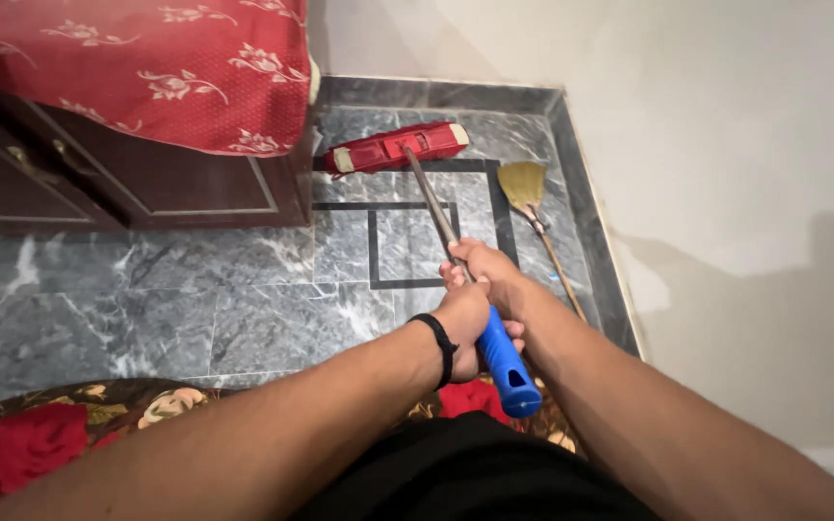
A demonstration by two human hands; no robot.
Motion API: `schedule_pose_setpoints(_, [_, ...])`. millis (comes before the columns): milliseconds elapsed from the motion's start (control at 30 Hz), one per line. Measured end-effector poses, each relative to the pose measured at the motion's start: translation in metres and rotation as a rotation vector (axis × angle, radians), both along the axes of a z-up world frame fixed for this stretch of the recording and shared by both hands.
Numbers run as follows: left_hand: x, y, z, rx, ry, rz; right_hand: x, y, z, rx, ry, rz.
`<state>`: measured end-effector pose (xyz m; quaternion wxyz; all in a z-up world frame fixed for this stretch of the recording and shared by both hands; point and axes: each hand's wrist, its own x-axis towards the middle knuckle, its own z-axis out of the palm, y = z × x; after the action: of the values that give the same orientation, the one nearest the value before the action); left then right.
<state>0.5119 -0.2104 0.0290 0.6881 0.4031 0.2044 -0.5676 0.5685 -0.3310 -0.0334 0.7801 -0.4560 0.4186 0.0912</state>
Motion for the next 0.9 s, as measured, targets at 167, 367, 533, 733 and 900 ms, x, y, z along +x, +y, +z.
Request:
schedule_pose_setpoints(167, [-0.036,0.010,-0.002,-0.018,-0.022,-0.016,-0.036,-0.006,-0.021,0.036,-0.026,-0.017])
schedule_pose_setpoints(367, [-0.102,0.028,-0.012,0.002,-0.064,0.079,-0.087,0.014,-0.035,-0.023,-0.024,0.113])
schedule_pose_setpoints(533, [-0.146,0.035,-0.024,-0.037,-0.121,0.198,-0.173,0.058,0.041,-0.132,0.173,0.271])
schedule_pose_setpoints(733, [-0.171,0.064,-0.029,-0.063,-0.132,0.289,-0.232,0.062,0.025,-0.045,-0.008,0.367])
schedule_pose_setpoints(900, [-0.202,0.138,0.004,0.046,-0.232,0.196,-0.244,0.113,0.025,-0.046,-0.022,0.460])
